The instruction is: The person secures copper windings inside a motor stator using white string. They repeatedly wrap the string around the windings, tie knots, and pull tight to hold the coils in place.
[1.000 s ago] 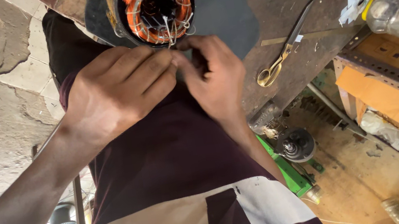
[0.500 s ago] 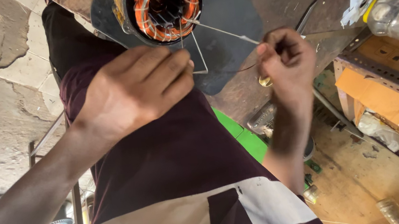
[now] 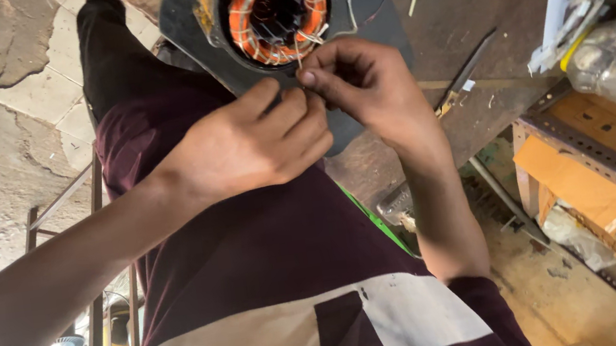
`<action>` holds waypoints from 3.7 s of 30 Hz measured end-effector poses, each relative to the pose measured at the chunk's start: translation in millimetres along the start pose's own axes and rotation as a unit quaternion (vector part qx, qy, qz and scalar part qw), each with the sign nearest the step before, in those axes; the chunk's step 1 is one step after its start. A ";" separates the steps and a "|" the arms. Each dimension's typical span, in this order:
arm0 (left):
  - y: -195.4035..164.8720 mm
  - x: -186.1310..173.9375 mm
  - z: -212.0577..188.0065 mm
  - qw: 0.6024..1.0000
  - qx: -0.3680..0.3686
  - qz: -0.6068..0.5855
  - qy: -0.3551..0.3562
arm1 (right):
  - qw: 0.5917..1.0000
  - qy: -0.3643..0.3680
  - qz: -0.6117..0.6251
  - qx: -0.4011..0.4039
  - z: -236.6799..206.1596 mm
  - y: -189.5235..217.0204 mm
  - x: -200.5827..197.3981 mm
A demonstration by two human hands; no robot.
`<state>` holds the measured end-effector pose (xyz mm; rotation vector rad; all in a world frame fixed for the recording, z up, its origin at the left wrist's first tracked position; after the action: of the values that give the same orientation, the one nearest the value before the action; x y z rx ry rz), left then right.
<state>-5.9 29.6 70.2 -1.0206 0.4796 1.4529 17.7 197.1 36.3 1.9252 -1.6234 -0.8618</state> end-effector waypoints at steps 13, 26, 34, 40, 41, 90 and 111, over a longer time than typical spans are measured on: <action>64.2 3.8 -26.8 0.895 -0.353 -0.253 -0.105 | 0.993 -0.070 -0.094 -0.026 -17.2 -10.5 -5.9; 62.4 4.0 -20.2 0.998 -0.016 0.047 -0.027 | 0.985 -0.155 -0.062 -0.034 -21.2 -19.3 28.6; 66.5 7.9 -15.1 0.994 -0.071 -0.083 0.000 | 0.975 -0.179 -0.092 -0.091 -20.5 -17.4 38.1; 77.2 15.0 -13.5 0.997 -0.004 0.032 0.076 | 0.951 -0.201 -0.137 -0.192 -15.5 1.2 51.9; 80.0 14.7 -15.3 0.997 -0.011 -0.015 0.075 | 0.958 -0.189 -0.142 -0.165 -16.9 0.5 55.2; 48.2 14.4 -22.8 0.979 -0.181 -0.081 -0.051 | 0.939 -0.143 0.144 -0.278 -10.4 57.3 29.1; 52.6 24.3 -6.1 0.949 -0.279 -0.147 0.006 | 0.854 -0.270 0.438 -0.080 -68.6 17.8 65.4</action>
<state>-50.8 29.4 33.0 -1.4766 -0.0954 1.3351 61.7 127.0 85.7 0.6481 -2.3369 -1.1002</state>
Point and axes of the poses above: each hand's wrist, its own z-axis towards the middle knuckle, its own x-axis out of the palm, y = z × x, the point moved 6 cm from there along z, towards the middle knuckle, and after that the axes turned 2 degrees about -y, right-handed, at the moved point
